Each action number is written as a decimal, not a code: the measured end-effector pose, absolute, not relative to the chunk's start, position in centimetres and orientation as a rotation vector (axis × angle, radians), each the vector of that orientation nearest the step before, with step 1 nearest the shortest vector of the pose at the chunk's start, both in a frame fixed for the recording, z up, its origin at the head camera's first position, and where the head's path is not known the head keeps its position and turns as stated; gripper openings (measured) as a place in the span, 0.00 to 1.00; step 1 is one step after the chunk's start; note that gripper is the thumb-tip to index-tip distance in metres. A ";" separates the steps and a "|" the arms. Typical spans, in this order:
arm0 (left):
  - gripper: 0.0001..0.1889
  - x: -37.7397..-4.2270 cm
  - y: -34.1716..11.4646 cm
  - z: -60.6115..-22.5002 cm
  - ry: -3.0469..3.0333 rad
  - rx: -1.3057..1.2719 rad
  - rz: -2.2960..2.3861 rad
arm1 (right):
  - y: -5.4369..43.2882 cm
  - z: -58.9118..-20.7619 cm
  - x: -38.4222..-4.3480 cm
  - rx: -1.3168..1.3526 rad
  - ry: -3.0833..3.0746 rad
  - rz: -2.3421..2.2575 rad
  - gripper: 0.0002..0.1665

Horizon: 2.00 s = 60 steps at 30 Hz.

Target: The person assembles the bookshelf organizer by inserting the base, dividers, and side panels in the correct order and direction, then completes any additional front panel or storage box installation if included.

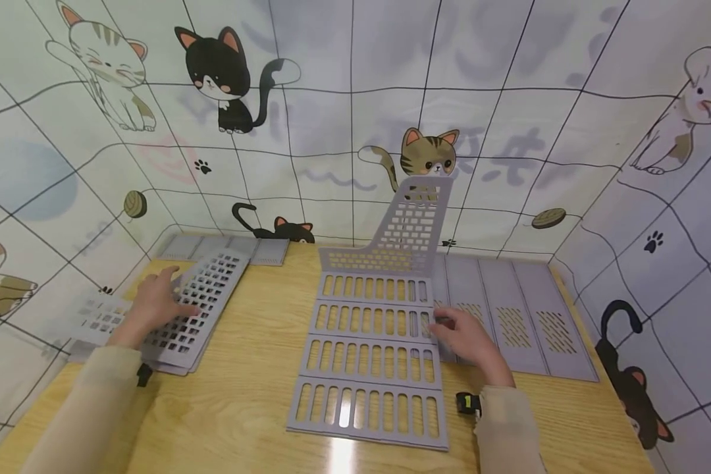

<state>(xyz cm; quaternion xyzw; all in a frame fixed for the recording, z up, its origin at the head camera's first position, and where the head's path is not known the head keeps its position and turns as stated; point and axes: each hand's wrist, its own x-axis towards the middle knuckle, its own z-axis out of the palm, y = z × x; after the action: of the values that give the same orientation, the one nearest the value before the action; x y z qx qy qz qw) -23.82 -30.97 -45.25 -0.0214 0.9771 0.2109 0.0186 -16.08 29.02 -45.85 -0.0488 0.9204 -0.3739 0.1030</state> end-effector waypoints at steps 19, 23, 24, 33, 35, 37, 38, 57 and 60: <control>0.08 -24.6 -20.4 -39.3 3.028 0.461 1.352 | 28.7 -46.0 -16.2 -0.103 2.730 -1.101 0.28; 0.05 -25.0 -18.2 -39.7 3.044 0.476 1.536 | 28.6 -46.1 -16.2 -0.076 2.736 -1.097 0.27; 0.05 -25.2 -17.7 -39.9 3.054 0.479 1.589 | 28.5 -46.1 -16.2 -0.067 2.736 -1.099 0.27; 0.06 -26.1 -14.6 -41.7 2.963 0.435 1.981 | 28.6 -46.1 -16.1 -0.067 2.748 -1.106 0.26; 0.06 -26.1 -14.5 -42.1 2.966 0.385 1.987 | 28.6 -46.3 -16.1 -0.077 2.748 -1.113 0.26; 0.06 -26.1 -14.5 -42.3 2.958 0.373 1.997 | 28.6 -46.4 -16.1 -0.086 2.753 -1.121 0.26; 0.06 -26.2 -14.5 -42.4 2.956 0.370 1.995 | 28.6 -46.5 -16.1 -0.087 2.756 -1.126 0.26; 0.05 -26.7 -14.3 -43.2 2.833 0.354 2.068 | 28.8 -46.7 -16.2 -0.079 2.761 -1.092 0.27; 0.04 -26.7 -13.7 -43.3 2.759 0.354 2.102 | 28.9 -46.7 -16.2 -0.081 2.757 -1.106 0.27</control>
<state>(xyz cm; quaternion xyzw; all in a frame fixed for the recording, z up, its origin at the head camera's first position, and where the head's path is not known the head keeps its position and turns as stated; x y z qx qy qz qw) -26.72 -13.66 -43.30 0.0999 0.7796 0.5940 -0.1715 -16.23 28.86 -46.70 -0.0272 0.9244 -0.3708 0.0848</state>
